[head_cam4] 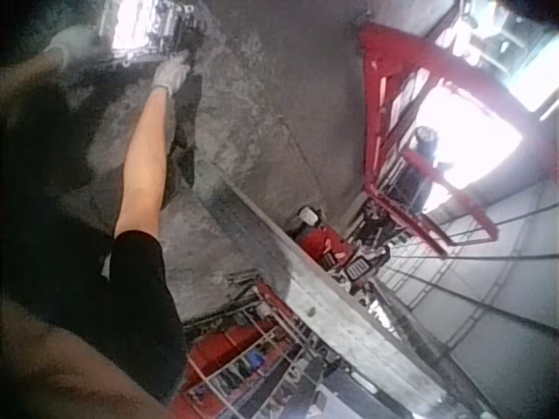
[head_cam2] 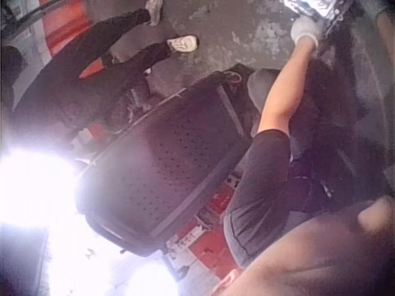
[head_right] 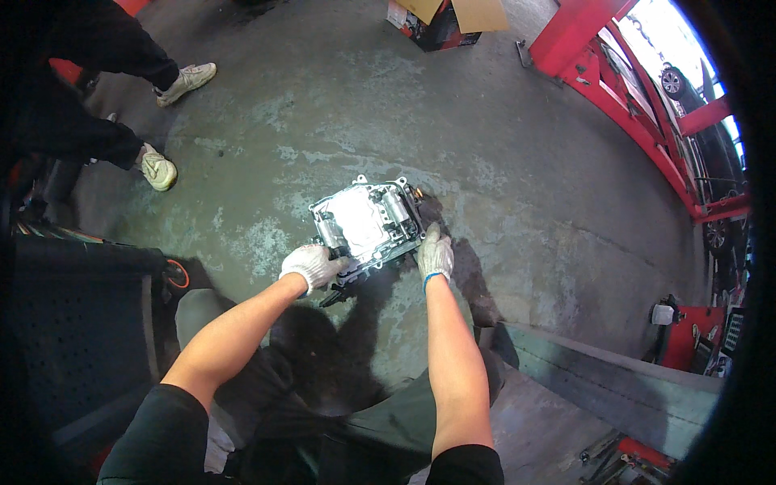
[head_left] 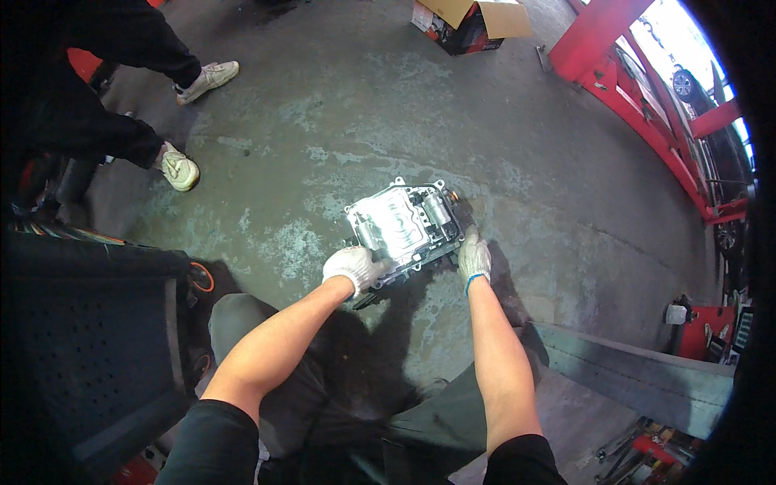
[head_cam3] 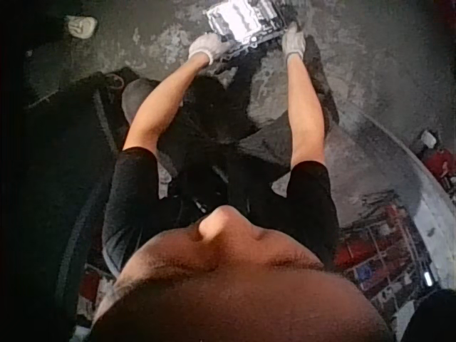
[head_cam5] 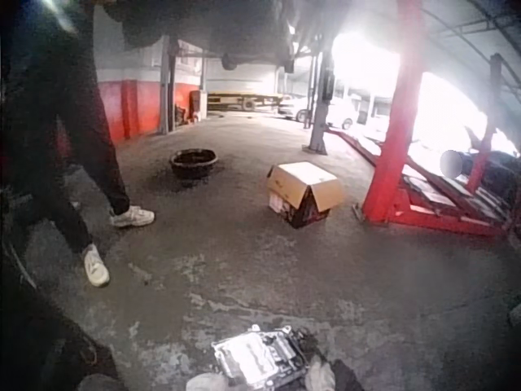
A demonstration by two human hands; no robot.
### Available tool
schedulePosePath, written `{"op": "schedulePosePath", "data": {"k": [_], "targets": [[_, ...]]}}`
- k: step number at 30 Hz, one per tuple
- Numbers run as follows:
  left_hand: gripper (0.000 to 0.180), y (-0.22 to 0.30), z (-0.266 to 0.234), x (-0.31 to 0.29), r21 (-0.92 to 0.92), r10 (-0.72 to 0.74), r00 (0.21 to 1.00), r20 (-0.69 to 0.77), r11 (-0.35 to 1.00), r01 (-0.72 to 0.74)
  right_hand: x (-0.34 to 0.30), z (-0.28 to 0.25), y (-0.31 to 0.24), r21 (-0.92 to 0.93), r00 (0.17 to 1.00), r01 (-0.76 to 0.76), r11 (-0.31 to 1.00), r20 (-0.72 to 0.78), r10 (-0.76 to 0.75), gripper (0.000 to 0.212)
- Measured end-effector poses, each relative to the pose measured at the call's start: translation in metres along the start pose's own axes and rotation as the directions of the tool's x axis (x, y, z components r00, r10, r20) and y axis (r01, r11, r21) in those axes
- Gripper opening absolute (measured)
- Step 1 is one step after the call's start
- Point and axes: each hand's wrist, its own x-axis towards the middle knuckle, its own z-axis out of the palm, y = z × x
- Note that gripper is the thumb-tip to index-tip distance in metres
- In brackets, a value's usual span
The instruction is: The person picks up a used car part from the floor, turns it over, and places it down. Then the person opens a cardboard box, removes the foam packaging, and lifts out a new car part.
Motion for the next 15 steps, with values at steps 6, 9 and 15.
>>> {"op": "schedulePosePath", "data": {"k": [6,9,15], "targets": [[0.067,0.000,0.002,-0.001,0.023,-0.002,1.000,-0.022,1.000,0.002,-0.003,-0.004,-0.008,-0.042,1.000,-0.017,0.999,0.025,0.018,0.084],[0.066,-0.003,0.001,-0.002,0.027,-0.019,0.999,-0.029,0.999,0.019,-0.015,-0.004,-0.017,-0.052,1.000,-0.013,0.999,-0.014,0.012,0.083],[0.085,0.017,-0.025,-0.018,-0.045,-0.125,0.990,-0.065,0.991,0.122,-0.025,-0.017,-0.022,-0.053,0.999,0.003,0.999,-0.033,-0.004,0.082]]}}
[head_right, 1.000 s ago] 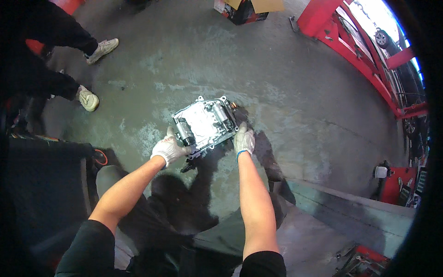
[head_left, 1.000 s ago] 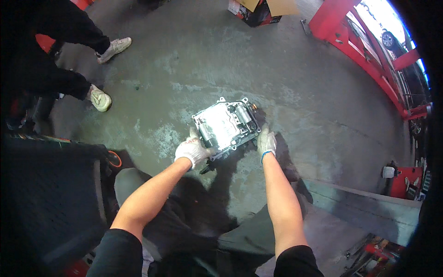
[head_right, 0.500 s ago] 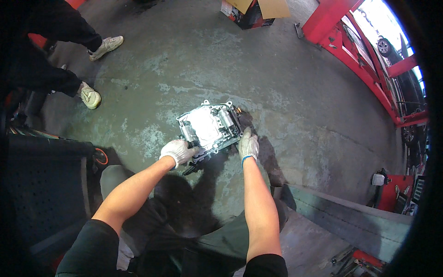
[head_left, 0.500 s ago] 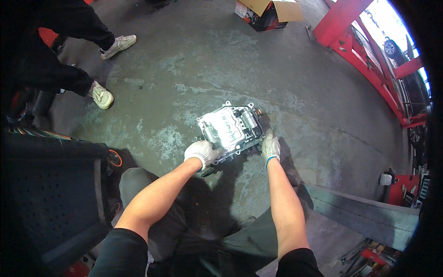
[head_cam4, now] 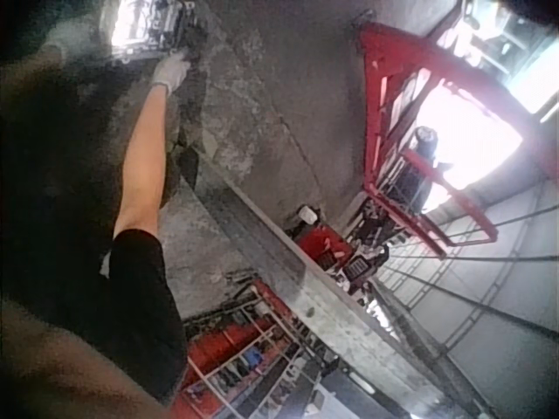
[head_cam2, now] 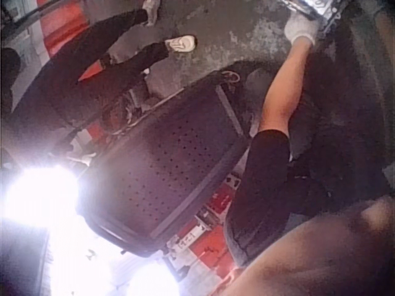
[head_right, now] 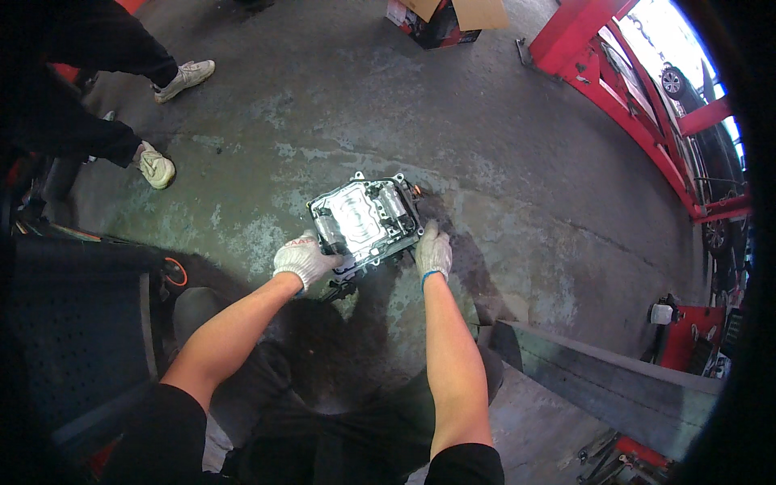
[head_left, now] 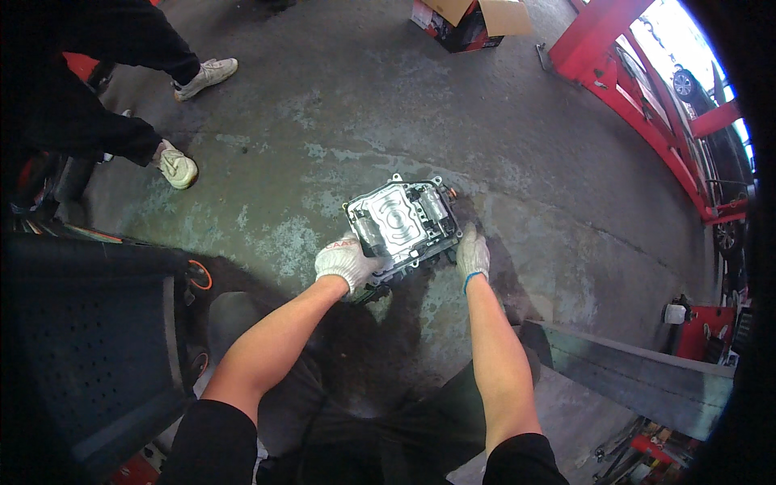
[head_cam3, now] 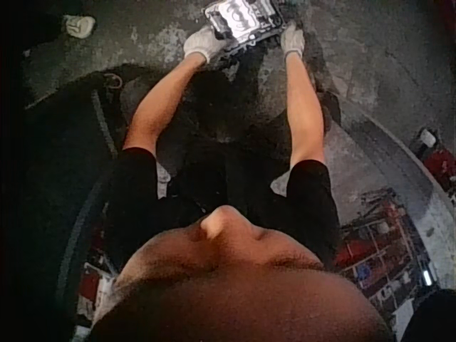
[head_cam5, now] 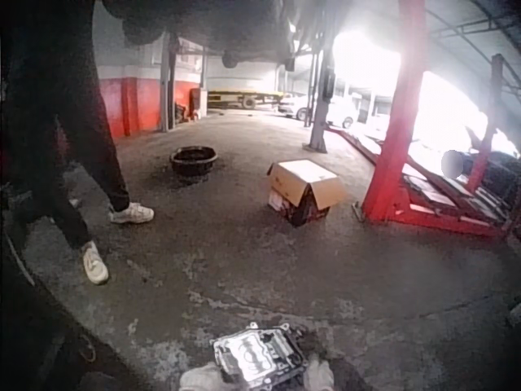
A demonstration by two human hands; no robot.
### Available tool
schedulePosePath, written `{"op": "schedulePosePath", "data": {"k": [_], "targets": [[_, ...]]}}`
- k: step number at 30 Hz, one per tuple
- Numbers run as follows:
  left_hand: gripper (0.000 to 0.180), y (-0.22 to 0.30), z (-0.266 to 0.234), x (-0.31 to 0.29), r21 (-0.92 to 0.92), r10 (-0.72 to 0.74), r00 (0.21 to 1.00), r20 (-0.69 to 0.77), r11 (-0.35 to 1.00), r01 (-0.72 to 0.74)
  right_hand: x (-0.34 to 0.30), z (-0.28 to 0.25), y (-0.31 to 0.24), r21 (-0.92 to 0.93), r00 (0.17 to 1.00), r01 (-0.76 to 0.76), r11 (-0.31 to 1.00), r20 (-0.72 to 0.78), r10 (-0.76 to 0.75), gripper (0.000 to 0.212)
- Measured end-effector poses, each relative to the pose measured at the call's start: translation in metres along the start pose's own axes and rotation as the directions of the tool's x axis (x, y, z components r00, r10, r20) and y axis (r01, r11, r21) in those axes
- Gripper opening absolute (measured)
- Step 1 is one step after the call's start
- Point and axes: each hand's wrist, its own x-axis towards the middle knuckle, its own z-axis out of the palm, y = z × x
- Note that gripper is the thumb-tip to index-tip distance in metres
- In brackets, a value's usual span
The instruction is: The person picks up a used car part from the floor, turns it over, and places it down. Then the person opens a cardboard box, removes the foam packaging, and lifts out a new car part.
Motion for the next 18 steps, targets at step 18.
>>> {"op": "schedulePosePath", "data": {"k": [18], "targets": [[0.100,-0.001,0.007,0.011,0.182,0.147,0.958,-0.245,0.978,-0.103,0.015,0.011,0.015,-0.035,0.998,0.042,0.998,0.043,-0.041,0.078]]}}
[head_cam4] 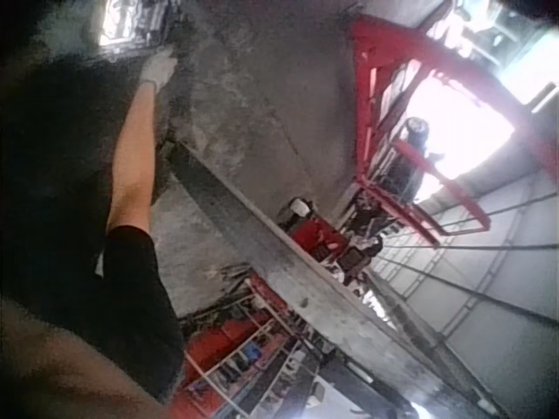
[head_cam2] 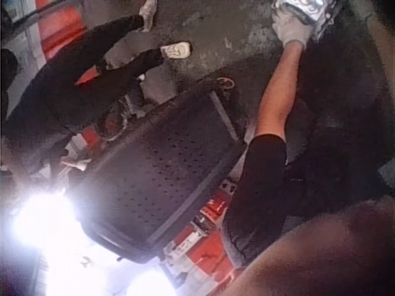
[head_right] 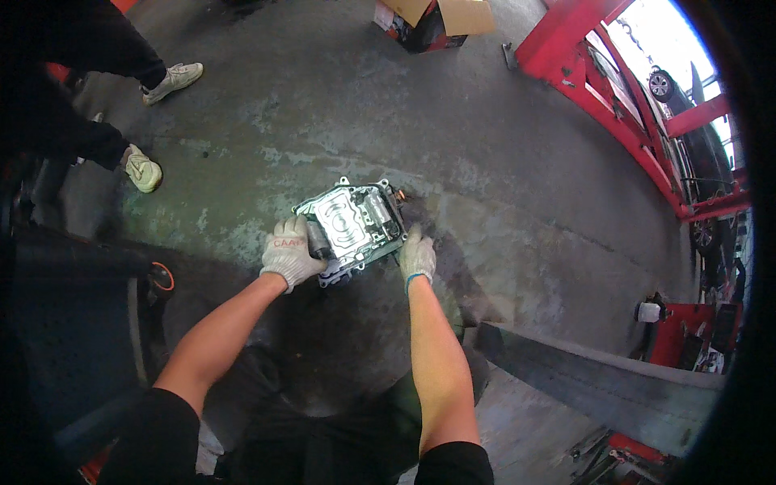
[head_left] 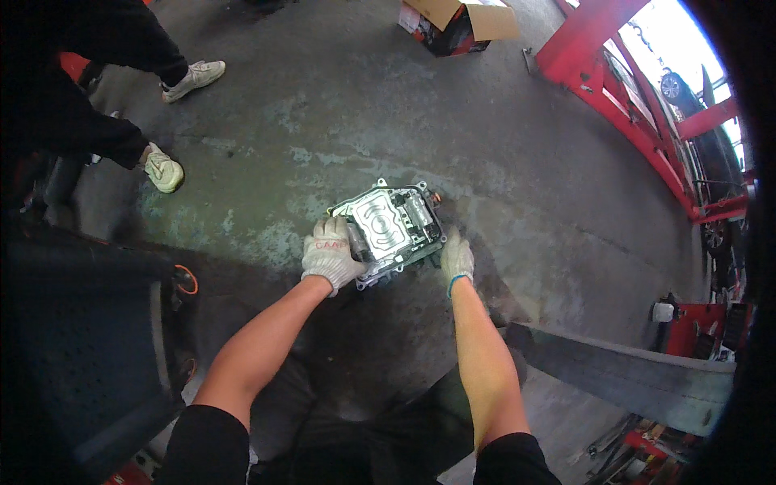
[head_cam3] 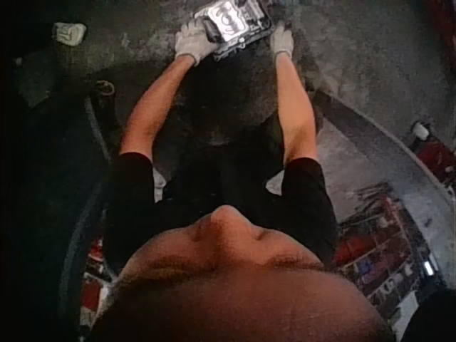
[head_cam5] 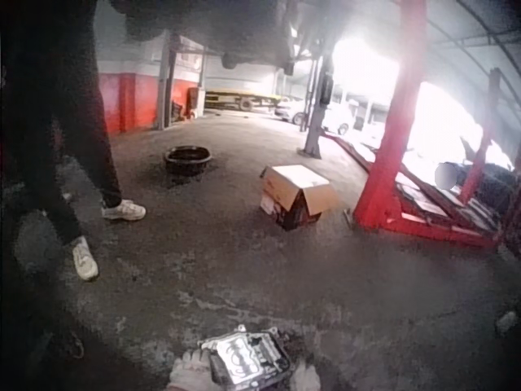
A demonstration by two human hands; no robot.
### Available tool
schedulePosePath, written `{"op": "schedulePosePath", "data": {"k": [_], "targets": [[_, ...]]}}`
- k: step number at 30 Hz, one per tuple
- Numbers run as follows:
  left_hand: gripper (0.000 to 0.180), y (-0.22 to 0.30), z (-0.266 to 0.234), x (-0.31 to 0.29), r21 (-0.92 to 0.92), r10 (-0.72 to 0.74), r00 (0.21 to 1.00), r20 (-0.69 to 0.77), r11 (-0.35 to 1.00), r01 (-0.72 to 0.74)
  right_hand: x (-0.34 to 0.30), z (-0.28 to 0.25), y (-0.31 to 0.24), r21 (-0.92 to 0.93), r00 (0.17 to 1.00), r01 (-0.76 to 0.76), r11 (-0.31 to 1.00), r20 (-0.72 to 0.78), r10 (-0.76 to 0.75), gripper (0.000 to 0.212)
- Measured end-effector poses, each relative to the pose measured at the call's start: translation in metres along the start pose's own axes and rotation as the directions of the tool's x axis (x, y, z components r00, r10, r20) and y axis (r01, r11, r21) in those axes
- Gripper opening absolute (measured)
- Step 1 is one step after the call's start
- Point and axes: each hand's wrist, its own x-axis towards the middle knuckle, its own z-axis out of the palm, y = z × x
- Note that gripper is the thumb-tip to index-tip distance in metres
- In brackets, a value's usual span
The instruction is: The person picks up a used car part from the floor, turns it over, and places it down. Then the person opens a cardboard box, removes the foam packaging, and lifts out a new car part.
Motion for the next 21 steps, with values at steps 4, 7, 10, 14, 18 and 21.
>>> {"op": "schedulePosePath", "data": {"k": [4,7,10,14,18,21], "targets": [[0.101,-0.003,0.005,-0.002,-0.010,-0.009,1.000,-0.024,1.000,0.009,-0.001,-0.019,-0.018,-0.132,0.997,-0.014,0.991,0.072,0.023,0.071],[0.117,-0.005,0.005,-0.001,-0.003,-0.031,0.999,0.036,1.000,0.031,-0.015,-0.047,-0.048,-0.187,0.972,0.201,0.962,0.157,-0.173,0.057],[0.125,0.004,-0.014,-0.007,0.034,-0.015,0.995,0.095,0.999,0.012,-0.027,-0.067,-0.059,-0.244,0.837,0.534,0.809,0.289,-0.465,0.065],[0.111,0.014,-0.013,-0.016,0.073,0.033,0.999,-0.008,0.997,-0.033,-0.027,-0.060,-0.055,-0.413,0.806,0.590,0.694,0.350,-0.477,0.073],[0.082,0.020,-0.014,-0.035,0.154,0.218,0.975,-0.049,0.966,-0.208,-0.014,-0.057,-0.059,-0.363,0.789,0.600,0.713,0.417,-0.451,0.071],[0.035,0.026,-0.020,-0.042,-0.025,0.311,0.946,0.090,0.950,-0.310,-0.020,-0.057,-0.076,-0.383,0.808,0.558,0.736,0.450,-0.379,0.069]]}}
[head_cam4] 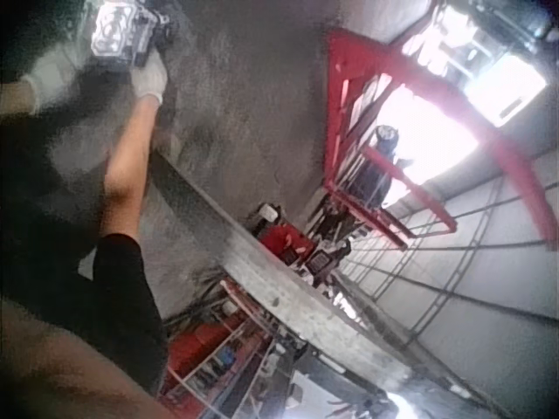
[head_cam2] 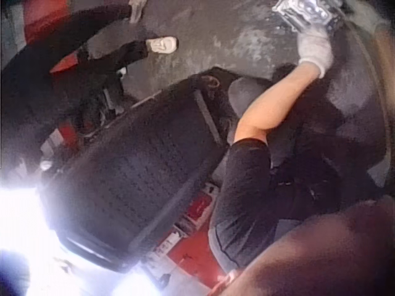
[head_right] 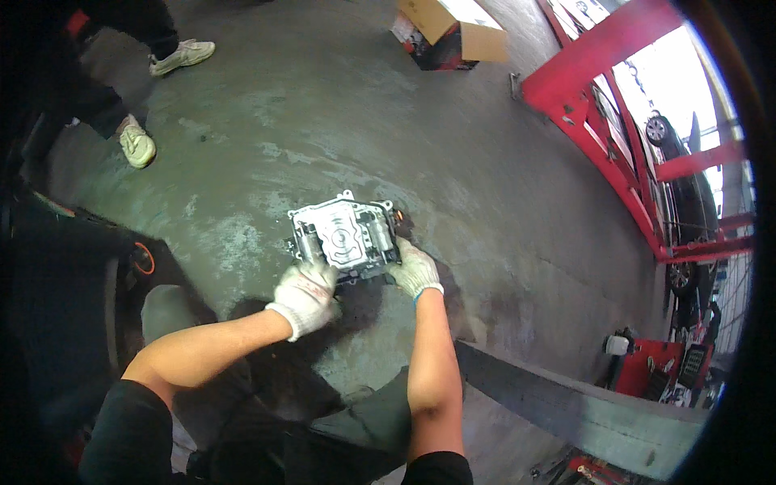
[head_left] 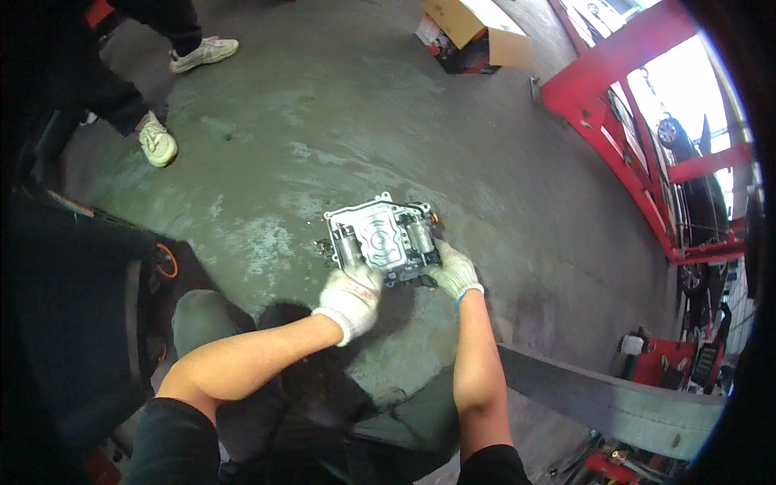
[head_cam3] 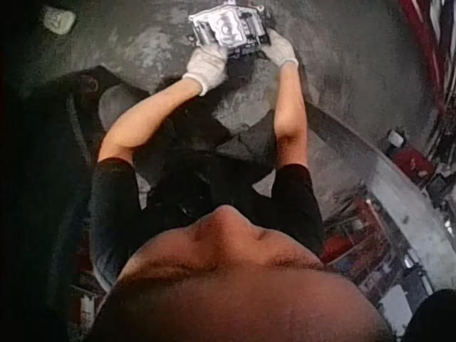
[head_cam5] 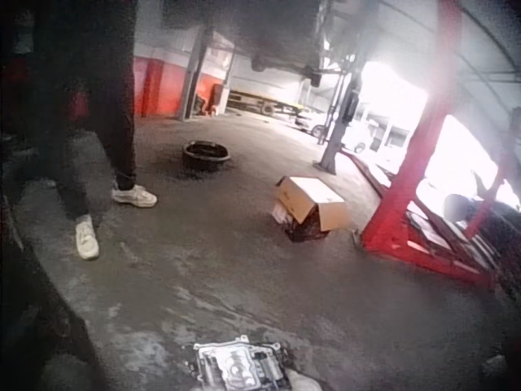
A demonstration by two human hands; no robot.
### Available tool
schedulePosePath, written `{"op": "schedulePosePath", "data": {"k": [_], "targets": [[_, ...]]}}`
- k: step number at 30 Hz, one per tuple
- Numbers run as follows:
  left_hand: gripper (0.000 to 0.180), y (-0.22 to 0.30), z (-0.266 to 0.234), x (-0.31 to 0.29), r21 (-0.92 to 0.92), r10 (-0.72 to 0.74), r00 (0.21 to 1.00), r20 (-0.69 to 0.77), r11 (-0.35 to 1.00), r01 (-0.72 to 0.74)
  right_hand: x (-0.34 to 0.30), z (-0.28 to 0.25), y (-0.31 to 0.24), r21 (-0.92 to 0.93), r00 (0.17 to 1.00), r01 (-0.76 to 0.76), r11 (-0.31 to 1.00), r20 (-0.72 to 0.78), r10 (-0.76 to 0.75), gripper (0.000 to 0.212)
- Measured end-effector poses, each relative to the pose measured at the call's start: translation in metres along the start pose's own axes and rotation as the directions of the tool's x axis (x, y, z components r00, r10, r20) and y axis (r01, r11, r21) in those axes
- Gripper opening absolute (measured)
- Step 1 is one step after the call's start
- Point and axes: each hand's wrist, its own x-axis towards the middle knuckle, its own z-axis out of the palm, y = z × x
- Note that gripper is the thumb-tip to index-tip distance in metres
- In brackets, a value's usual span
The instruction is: The person picks up a used car part from the floor, turns it over, and places it down. Then the person opens a cardboard box, removes the foam packaging, and lifts out a new car part.
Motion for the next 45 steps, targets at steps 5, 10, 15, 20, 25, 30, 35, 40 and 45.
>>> {"op": "schedulePosePath", "data": {"k": [5,10,15,20,25,30,35,40,45], "targets": [[0.030,-0.005,0.003,-0.008,-0.074,0.292,0.902,0.317,0.956,-0.284,0.008,0.001,0.006,-0.126,1.000,0.017,0.992,0.012,-0.015,0.050],[0.033,-0.012,-0.006,0.002,-0.084,0.340,0.866,0.366,0.939,-0.333,0.012,0.006,0.004,-0.244,0.999,0.003,0.970,0.052,0.010,0.061],[0.033,-0.009,0.003,-0.004,-0.053,0.357,0.843,0.402,0.928,-0.368,0.007,0.017,-0.003,-0.137,0.999,0.008,0.991,-0.033,-0.012,0.063],[0.032,-0.012,0.001,-0.008,-0.061,0.366,0.825,0.431,0.924,-0.378,0.012,0.016,0.001,-0.182,1.000,0.029,0.983,0.000,-0.029,0.070],[0.029,-0.020,-0.005,-0.003,-0.086,0.358,0.835,0.418,0.930,-0.356,0.014,0.009,-0.014,-0.325,0.991,-0.053,0.944,0.102,0.091,0.057],[0.031,-0.021,-0.010,-0.001,-0.100,0.334,0.824,0.457,0.940,-0.326,0.014,0.013,-0.016,-0.315,0.979,-0.121,0.941,0.120,0.166,0.054],[0.036,-0.041,-0.029,0.016,-0.082,0.196,0.929,0.312,0.980,-0.180,0.021,0.007,-0.001,-0.249,0.939,-0.232,0.940,0.195,0.284,0.048],[0.038,-0.085,-0.065,0.037,-0.191,-0.082,0.996,0.026,0.978,0.085,0.025,-0.018,-0.012,0.002,0.935,-0.354,0.935,-0.036,0.353,0.046],[0.041,-0.096,-0.082,0.048,-0.265,-0.222,0.975,0.016,0.939,0.218,0.023,-0.022,-0.034,0.172,0.924,-0.314,0.934,-0.171,0.342,0.065]]}}
